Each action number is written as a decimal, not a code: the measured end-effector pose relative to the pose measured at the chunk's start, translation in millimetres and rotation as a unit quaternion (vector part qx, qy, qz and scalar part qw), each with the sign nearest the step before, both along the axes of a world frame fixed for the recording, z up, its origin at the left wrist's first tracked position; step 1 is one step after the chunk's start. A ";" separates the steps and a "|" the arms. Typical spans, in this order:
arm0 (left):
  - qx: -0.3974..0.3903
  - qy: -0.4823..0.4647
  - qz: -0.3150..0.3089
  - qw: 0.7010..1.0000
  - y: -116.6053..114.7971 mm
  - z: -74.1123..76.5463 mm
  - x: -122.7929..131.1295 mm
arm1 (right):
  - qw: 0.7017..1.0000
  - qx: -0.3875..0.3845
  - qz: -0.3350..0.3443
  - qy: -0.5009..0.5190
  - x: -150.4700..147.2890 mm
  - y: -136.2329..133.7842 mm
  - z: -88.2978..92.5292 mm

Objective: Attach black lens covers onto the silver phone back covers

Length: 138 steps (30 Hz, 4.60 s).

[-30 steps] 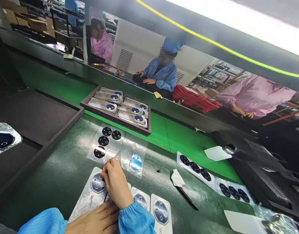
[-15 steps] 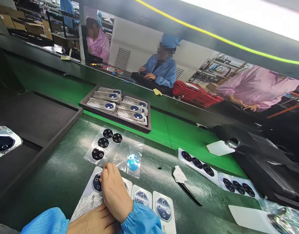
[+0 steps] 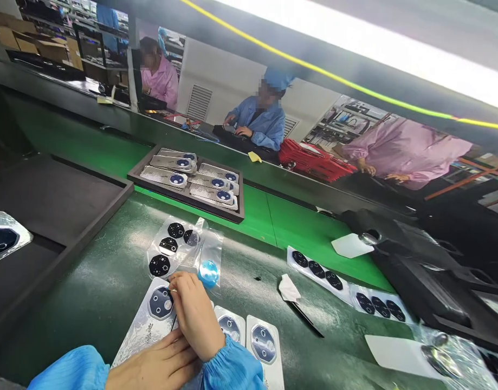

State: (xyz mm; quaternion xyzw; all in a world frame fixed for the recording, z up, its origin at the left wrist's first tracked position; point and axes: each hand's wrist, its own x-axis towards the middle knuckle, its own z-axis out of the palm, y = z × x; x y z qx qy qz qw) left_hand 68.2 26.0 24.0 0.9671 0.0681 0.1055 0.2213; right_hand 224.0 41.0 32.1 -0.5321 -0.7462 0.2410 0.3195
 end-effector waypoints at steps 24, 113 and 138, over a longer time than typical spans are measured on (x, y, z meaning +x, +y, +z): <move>0.166 0.011 0.352 0.921 99.2 14.2 -44.2 | 0.985 0.095 -0.143 -0.017 37.7 8.1 -11.9; 0.213 -0.018 0.237 0.948 38.0 17.3 -31.7 | 0.945 0.221 -0.069 -0.230 -21.7 -37.5 -28.4; -0.037 0.092 0.241 0.965 99.3 42.7 -7.9 | 0.932 0.267 -0.116 -0.215 -28.6 -35.6 -23.7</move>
